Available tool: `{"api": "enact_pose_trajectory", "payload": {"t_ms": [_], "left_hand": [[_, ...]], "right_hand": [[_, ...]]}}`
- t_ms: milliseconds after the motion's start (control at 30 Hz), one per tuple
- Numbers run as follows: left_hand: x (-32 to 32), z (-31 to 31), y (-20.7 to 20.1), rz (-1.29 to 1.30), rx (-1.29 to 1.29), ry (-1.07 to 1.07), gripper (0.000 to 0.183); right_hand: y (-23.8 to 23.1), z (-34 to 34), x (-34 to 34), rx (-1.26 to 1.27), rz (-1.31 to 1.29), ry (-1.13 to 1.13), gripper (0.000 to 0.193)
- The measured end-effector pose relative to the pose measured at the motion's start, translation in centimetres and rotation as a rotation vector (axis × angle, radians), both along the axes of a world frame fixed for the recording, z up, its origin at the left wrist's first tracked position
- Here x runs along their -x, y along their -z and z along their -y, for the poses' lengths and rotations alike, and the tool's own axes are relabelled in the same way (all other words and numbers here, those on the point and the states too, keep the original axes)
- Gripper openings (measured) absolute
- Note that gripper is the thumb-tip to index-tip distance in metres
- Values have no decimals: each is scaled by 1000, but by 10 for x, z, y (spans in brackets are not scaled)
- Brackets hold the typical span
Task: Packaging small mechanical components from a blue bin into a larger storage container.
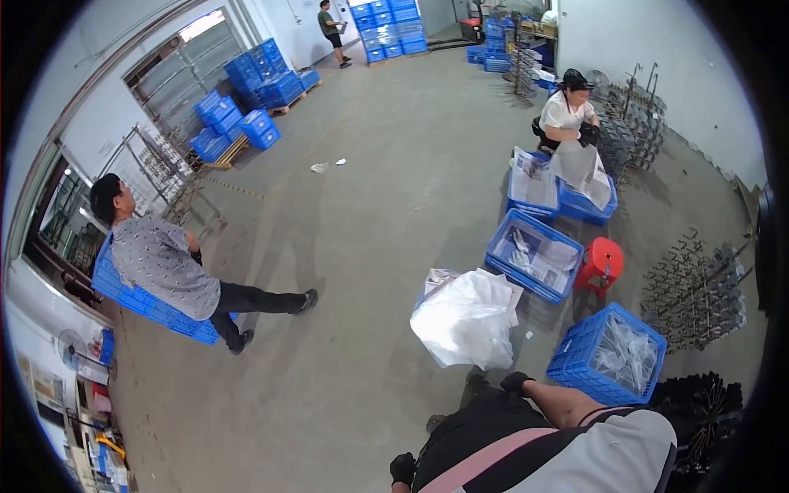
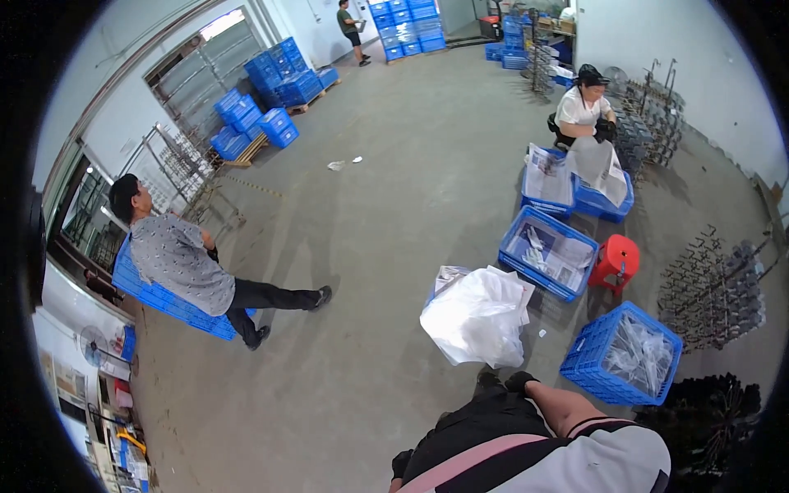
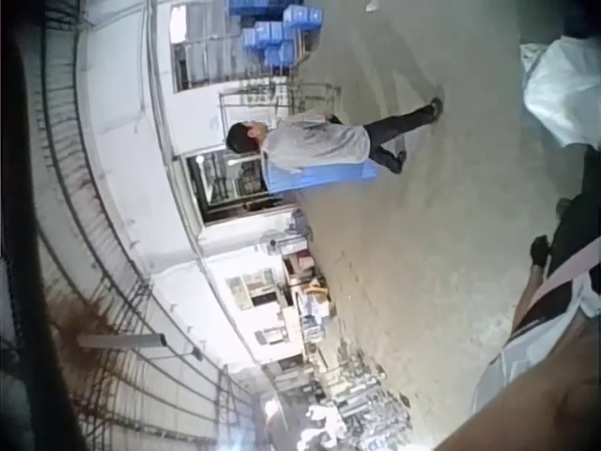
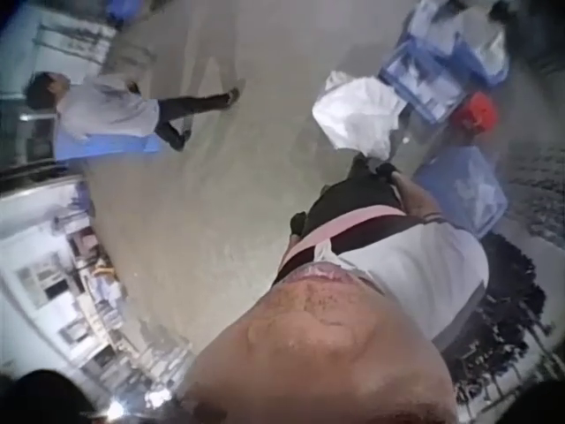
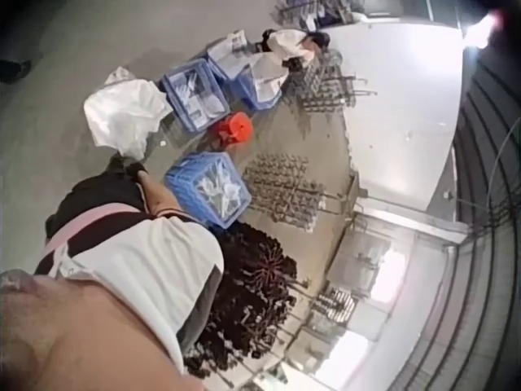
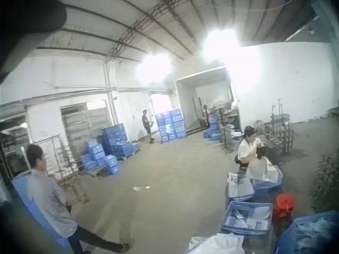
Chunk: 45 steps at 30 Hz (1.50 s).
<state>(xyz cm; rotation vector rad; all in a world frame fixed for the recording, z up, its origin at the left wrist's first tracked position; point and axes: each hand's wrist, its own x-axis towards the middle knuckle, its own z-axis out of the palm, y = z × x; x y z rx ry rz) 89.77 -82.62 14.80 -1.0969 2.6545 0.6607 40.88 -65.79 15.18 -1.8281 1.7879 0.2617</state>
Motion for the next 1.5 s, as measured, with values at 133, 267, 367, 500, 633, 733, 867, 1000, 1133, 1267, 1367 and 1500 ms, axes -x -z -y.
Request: {"api": "enact_pose_trajectory", "payload": {"t_ms": [133,267,367,500,633,733,867,1000,1133,1267,1367,1500], "left_hand": [[-2,-5,15,30,195,58,20],[8,6,21,-10,233,163,20],[-5,5,36,1,209,141,19],[1,5,26,-81,257,174,17],[5,15,-2,-175,-25,-19,15],[19,13,-27,-180,-151,-121,13],[9,10,-26,-125,-33,-45,11],[11,10,-24,-113,44,46,8],[6,9,-24,-77,40,38,6],[6,7,-18,-29,48,23,4],[2,7,-14,-22,64,23,4],[-5,8,-10,-62,83,43,3]], "right_hand": [[20,8,-1,-43,-1,8,47],[58,-12,11,-136,155,247,53],[35,2,-7,-114,101,106,51],[51,-7,2,-97,101,329,43],[37,0,-3,-31,69,102,29],[31,-5,2,-27,-19,87,21],[12,-6,-2,89,47,20,20],[34,-15,3,154,34,-2,19],[31,-10,1,152,62,-47,21],[42,-7,0,38,20,-57,22],[44,-6,-9,8,-24,42,22],[40,-5,-9,8,-39,-18,23]]}}
